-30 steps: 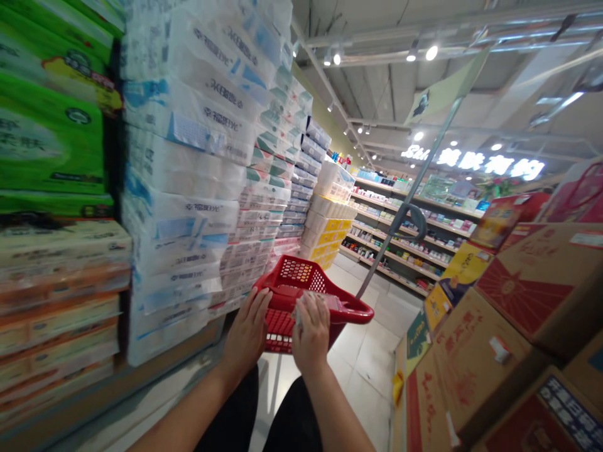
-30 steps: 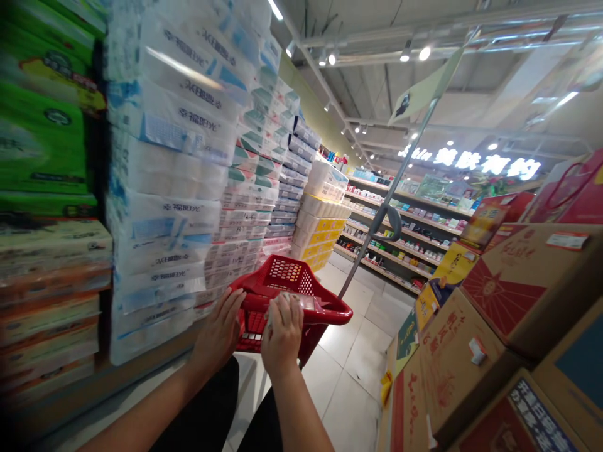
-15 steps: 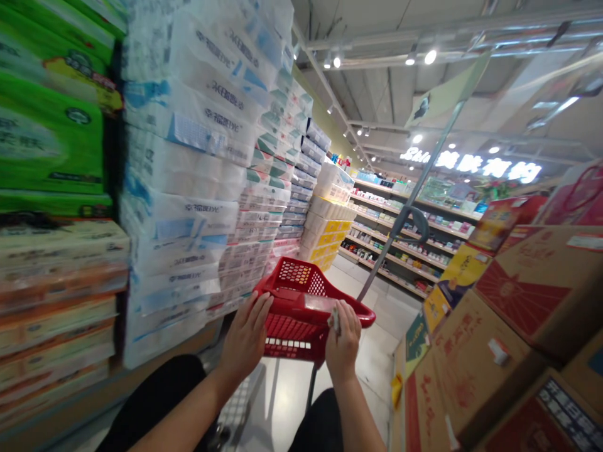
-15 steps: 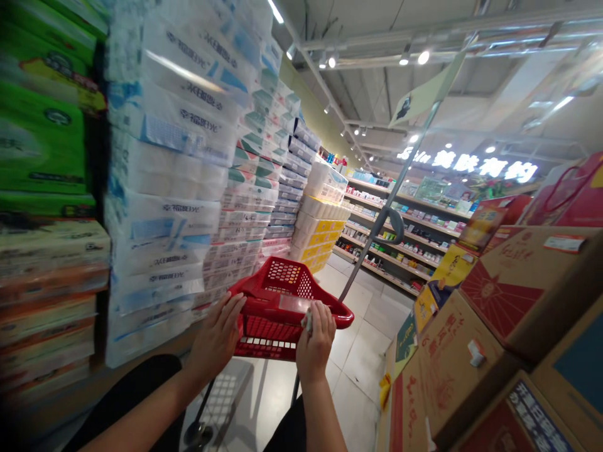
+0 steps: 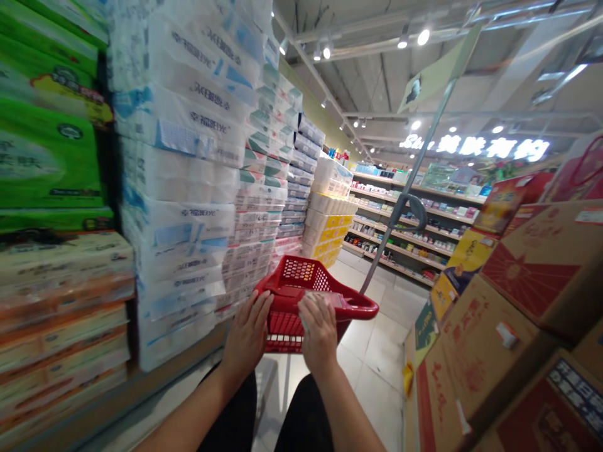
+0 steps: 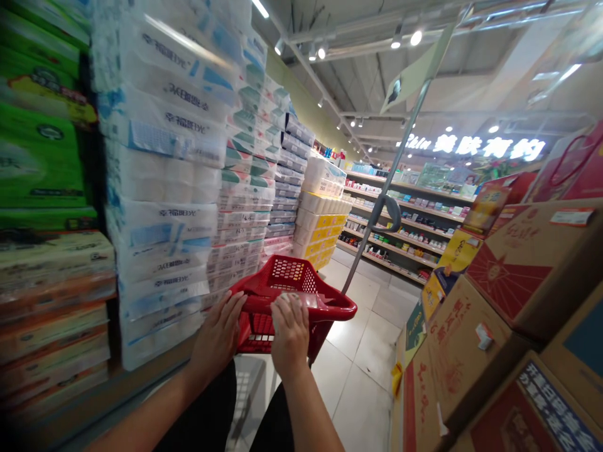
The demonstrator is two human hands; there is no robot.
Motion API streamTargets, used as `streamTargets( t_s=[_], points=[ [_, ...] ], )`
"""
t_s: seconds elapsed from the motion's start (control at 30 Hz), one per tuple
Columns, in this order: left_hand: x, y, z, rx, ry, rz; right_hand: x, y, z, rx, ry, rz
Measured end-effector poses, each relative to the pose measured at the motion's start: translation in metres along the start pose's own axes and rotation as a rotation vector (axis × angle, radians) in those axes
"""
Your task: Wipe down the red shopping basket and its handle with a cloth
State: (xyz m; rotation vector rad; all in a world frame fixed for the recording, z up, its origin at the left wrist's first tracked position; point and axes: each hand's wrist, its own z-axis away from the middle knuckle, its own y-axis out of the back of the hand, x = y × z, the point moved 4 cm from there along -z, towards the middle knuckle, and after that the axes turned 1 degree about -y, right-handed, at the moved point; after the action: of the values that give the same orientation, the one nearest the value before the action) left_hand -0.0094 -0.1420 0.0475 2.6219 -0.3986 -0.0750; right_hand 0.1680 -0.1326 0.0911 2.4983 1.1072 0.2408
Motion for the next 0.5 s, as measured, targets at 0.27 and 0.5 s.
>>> streamTargets(
  t_s=[0.27,0.5],
  points=[
    [0.009,-0.004,-0.008,0.11,0.091,0.063,0.092,0.037,0.029,0.252,-0.356,0.082],
    [0.01,0.006,-0.016,0.107,0.082,0.072,0.005,-0.007,-0.004,0.083,-0.135,-0.017]
  ],
)
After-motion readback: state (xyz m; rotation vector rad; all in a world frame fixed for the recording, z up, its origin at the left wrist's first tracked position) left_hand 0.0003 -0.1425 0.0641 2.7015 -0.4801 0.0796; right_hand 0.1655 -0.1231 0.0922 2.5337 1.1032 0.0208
